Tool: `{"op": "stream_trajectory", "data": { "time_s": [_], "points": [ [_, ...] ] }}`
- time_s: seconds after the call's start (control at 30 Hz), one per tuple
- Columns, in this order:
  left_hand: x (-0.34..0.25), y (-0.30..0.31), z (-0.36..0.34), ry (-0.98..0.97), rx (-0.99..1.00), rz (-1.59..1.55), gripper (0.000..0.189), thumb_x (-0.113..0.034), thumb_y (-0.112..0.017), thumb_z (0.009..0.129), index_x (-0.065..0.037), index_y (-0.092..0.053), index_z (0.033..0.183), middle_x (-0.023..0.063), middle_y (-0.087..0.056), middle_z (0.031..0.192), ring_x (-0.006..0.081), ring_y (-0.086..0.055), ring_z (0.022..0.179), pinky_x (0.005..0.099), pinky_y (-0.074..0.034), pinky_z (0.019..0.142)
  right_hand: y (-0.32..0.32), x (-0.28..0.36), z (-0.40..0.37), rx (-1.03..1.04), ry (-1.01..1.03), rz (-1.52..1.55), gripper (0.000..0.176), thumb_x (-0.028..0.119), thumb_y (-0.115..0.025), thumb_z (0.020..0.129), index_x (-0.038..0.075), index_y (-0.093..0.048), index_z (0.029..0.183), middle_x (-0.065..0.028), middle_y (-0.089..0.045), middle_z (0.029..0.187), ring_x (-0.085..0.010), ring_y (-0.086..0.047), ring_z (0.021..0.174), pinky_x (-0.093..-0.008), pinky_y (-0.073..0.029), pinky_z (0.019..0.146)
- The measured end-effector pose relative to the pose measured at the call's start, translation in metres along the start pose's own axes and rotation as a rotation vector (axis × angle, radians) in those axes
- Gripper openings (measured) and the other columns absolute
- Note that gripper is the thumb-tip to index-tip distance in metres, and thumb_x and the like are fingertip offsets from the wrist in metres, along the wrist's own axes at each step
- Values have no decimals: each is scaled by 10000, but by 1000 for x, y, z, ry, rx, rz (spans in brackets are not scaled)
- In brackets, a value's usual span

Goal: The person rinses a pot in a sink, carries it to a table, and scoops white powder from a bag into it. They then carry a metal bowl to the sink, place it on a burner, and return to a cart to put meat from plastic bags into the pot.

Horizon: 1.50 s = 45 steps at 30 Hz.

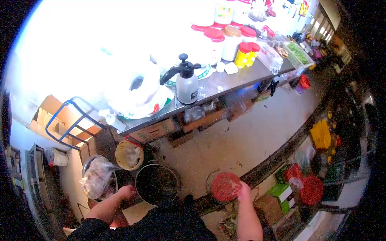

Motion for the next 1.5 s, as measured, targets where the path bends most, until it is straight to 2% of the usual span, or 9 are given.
{"op": "stream_trajectory", "data": {
  "time_s": [0.23,0.33,0.5,0.7,0.93,1.07,1.17,1.33,1.5],
  "points": [
    [-44,7,51,53,-66,-9,198,-208,-552,781,-56,-651,859,157,-649,898,327,-617,874,419,-491,776,-103,76,26,305,-45,-215,207,239,-554,857,75,-529,980,-114,-624,817,-246,-608,712,-356,-484,621],
    [-82,5,96,-364,3,448,178,-180,-529,788,-60,-652,834,151,-649,885,315,-619,880,419,-502,754,-96,119,35,257,-5,-413,194,218,-556,867,71,-530,990,-113,-620,799,-240,-617,656,-330,-492,574],
    [-198,61,128,-348,-103,367,202,-186,-523,800,-77,-646,916,154,-645,927,307,-609,919,398,-497,785,-36,181,91,165,88,-644,209,185,-547,869,61,-534,1037,-114,-620,797,-220,-628,630,-300,-491,500],
    [-275,130,129,-137,-218,-329,328,-299,-570,790,-72,-617,1022,160,-640,970,328,-605,909,403,-483,789,-132,241,126,336,51,-815,295,171,-556,861,39,-543,1125,-117,-640,904,-223,-637,680,-306,-509,576],
    [-238,72,115,287,-201,-344,328,-310,-576,797,-66,-624,1010,159,-639,990,326,-605,932,414,-483,796,-395,292,5,1144,466,-1288,367,224,-607,853,33,-554,1161,-99,-618,1043,-166,-592,916,-303,-480,781],
    [-196,-32,118,88,-242,-146,285,-291,-541,811,-75,-627,975,162,-630,942,340,-594,897,427,-484,759,-504,310,-112,1663,836,-1398,384,239,-580,860,43,-525,1185,-148,-578,1114,-252,-566,1013,-335,-448,866],
    [-208,-47,62,679,-376,-765,279,-238,-553,781,-80,-628,999,147,-620,961,339,-570,964,412,-479,812,-579,295,-172,1845,1323,-1237,378,212,-549,865,9,-499,1180,-192,-556,1132,-329,-539,1059,-384,-436,898],
    [-160,-182,130,446,-195,-549,321,-298,-512,842,-54,-618,1023,182,-606,1072,339,-564,1019,409,-458,866,-718,199,-179,1522,1454,-1615,415,221,-542,840,-13,-513,1181,-215,-529,1191,-361,-513,1095,-387,-413,933],
    [-157,-145,108,480,-272,-801,337,-317,-512,836,-36,-618,989,191,-602,1067,354,-559,1010,419,-458,863,-796,110,-148,1288,1608,-2578,369,246,-595,797,31,-611,1096,-174,-589,1132,-323,-567,1047,-397,-458,883]
  ]
}}
Point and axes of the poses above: each hand's wrist, its own z-axis towards the middle knuckle, its own y-axis out of the back of the hand, x = y × z, the point moved 4 cm from there along z, towards the middle knuckle
